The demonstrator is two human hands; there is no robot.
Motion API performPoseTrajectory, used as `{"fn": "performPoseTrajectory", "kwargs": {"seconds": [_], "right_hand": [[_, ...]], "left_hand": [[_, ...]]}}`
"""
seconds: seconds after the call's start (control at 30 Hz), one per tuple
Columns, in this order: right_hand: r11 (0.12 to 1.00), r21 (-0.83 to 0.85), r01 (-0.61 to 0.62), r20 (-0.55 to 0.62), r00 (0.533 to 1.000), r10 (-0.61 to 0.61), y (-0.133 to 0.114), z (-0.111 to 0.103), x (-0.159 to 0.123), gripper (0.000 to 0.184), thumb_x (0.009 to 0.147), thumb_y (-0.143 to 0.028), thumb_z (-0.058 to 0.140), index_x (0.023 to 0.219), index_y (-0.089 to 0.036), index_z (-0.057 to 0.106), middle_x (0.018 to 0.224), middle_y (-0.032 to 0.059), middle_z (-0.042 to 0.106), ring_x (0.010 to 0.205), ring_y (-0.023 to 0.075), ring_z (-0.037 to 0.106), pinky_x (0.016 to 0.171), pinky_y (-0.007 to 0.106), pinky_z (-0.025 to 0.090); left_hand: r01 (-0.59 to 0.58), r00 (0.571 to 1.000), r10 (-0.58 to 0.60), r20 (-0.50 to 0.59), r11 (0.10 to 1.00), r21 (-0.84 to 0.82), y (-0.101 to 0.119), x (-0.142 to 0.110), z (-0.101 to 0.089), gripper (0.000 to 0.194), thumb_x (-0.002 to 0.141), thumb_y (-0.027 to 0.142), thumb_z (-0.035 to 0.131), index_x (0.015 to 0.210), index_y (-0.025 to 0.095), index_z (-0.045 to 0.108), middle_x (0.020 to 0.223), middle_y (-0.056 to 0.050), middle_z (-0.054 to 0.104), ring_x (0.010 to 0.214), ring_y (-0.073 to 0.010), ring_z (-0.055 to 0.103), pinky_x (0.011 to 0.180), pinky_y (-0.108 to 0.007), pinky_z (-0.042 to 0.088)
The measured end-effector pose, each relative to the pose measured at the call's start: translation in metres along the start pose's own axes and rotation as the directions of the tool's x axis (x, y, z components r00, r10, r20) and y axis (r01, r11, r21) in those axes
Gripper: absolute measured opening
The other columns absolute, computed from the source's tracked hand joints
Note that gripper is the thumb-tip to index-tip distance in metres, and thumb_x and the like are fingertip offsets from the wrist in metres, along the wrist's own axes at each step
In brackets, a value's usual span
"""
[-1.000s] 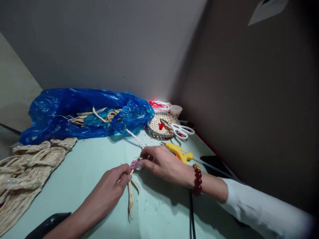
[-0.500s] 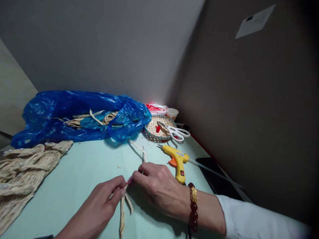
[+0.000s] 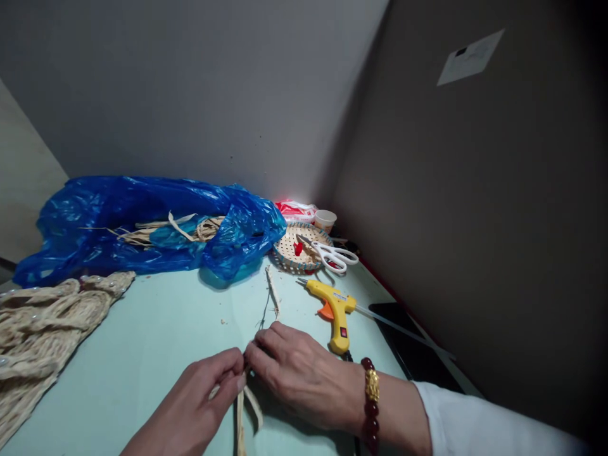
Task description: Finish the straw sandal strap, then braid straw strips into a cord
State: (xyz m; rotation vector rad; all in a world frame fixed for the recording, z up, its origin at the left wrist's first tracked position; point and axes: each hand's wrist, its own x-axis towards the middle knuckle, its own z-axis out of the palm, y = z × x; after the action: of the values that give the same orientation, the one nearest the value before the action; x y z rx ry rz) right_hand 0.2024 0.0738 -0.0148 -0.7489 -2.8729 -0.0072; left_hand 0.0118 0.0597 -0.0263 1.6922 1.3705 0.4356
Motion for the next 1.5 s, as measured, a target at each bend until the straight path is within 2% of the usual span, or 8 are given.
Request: {"fn": "performPoseTrajectory", "kwargs": {"seconds": [0.17, 0.37, 0.5, 0.67, 0.8, 1.07, 1.23, 1.5], "right_hand": [[0.998, -0.022, 0.056, -0.006, 0.998, -0.056, 0.006, -0.003, 0.0, 0.022, 0.096, -0.008, 0.036, 0.109, -0.005, 0.053, 0.094, 0.0147, 0.057, 0.082, 0.0237, 0.045, 0.076, 0.033, 0.044], [0.998, -0.004, -0.063, -0.024, 0.998, 0.063, 0.014, -0.008, 0.002, 0.025, 0.098, -0.008, 0.032, 0.111, -0.008, 0.052, 0.103, 0.0152, 0.055, 0.09, 0.023, 0.047, 0.076, 0.033, 0.046], [0.991, 0.017, -0.134, -0.012, 0.991, 0.134, 0.026, -0.008, 0.009, 0.025, 0.103, -0.018, 0.03, 0.109, -0.01, 0.052, 0.096, 0.0103, 0.056, 0.087, 0.0196, 0.05, 0.072, 0.03, 0.046], [0.992, -0.121, 0.025, 0.054, 0.998, -0.019, 0.042, -0.008, 0.011, 0.028, 0.103, -0.013, 0.027, 0.112, -0.006, 0.052, 0.097, 0.013, 0.057, 0.093, 0.0218, 0.05, 0.076, 0.033, 0.046], [0.962, -0.225, 0.154, 0.092, 0.986, -0.137, 0.05, -0.011, 0.012, 0.033, 0.1, -0.007, 0.024, 0.107, -0.004, 0.056, 0.093, 0.0142, 0.057, 0.084, 0.0222, 0.049, 0.071, 0.034, 0.045], [0.988, 0.007, 0.156, 0.022, 0.988, -0.156, 0.055, -0.013, 0.02, 0.032, 0.103, -0.012, 0.025, 0.105, -0.006, 0.057, 0.091, 0.0125, 0.061, 0.083, 0.0197, 0.051, 0.074, 0.03, 0.046], [0.987, 0.05, 0.154, 0.015, 0.988, -0.155, 0.056, -0.008, 0.026, 0.029, 0.101, -0.01, 0.029, 0.102, -0.005, 0.057, 0.09, 0.0131, 0.061, 0.082, 0.0193, 0.05, 0.075, 0.03, 0.046], [0.989, 0.148, 0.007, 0.033, 0.999, -0.012, 0.054, -0.005, 0.023, 0.022, 0.101, -0.016, 0.037, 0.112, -0.008, 0.055, 0.093, 0.0104, 0.061, 0.087, 0.0197, 0.051, 0.08, 0.03, 0.044]], "left_hand": [[-0.003, 0.997, 0.003, 0.079, 1.0, 0.007, -0.001, 0.002, -0.003, 0.026, 0.086, 0.044, 0.039, 0.07, 0.024, 0.043, 0.072, 0.001, 0.05, 0.073, -0.0211, 0.049, 0.069, -0.031, 0.038], [-0.024, 0.999, 0.024, 0.037, 1.0, 0.001, -0.005, 0.007, -0.007, 0.024, 0.087, 0.039, 0.038, 0.069, 0.024, 0.041, 0.069, 0.004, 0.043, 0.069, -0.0187, 0.044, 0.064, -0.03, 0.034], [-0.039, 0.999, 0.039, 0.004, 0.999, -0.015, -0.006, 0.011, -0.012, 0.025, 0.089, 0.039, 0.039, 0.07, 0.023, 0.043, 0.068, 0.005, 0.043, 0.069, -0.0177, 0.043, 0.064, -0.029, 0.032], [-0.044, 0.999, 0.044, 0.005, 0.999, -0.019, -0.008, 0.016, -0.021, 0.024, 0.089, 0.036, 0.04, 0.069, 0.023, 0.043, 0.067, 0.006, 0.041, 0.068, -0.0167, 0.042, 0.063, -0.028, 0.031], [-0.04, 0.999, 0.04, 0.028, 0.999, -0.007, -0.01, 0.018, -0.026, 0.022, 0.088, 0.033, 0.041, 0.068, 0.023, 0.042, 0.066, 0.006, 0.039, 0.066, -0.0163, 0.04, 0.061, -0.028, 0.031], [-0.042, 0.999, 0.041, 0.009, 0.995, 0.085, -0.003, 0.028, -0.023, 0.023, 0.087, 0.029, 0.04, 0.065, 0.023, 0.04, 0.064, 0.005, 0.044, 0.065, -0.0174, 0.042, 0.061, -0.029, 0.028], [-0.022, 1.0, 0.023, -0.014, 0.995, 0.093, -0.003, 0.031, -0.022, 0.024, 0.088, 0.033, 0.041, 0.066, 0.023, 0.041, 0.066, 0.005, 0.044, 0.068, -0.0183, 0.043, 0.063, -0.03, 0.029], [0.002, 1.0, -0.002, -0.022, 1.0, 0.031, -0.007, 0.026, -0.021, 0.024, 0.088, 0.034, 0.042, 0.067, 0.023, 0.043, 0.066, 0.006, 0.043, 0.067, -0.0173, 0.043, 0.063, -0.029, 0.03]]}}
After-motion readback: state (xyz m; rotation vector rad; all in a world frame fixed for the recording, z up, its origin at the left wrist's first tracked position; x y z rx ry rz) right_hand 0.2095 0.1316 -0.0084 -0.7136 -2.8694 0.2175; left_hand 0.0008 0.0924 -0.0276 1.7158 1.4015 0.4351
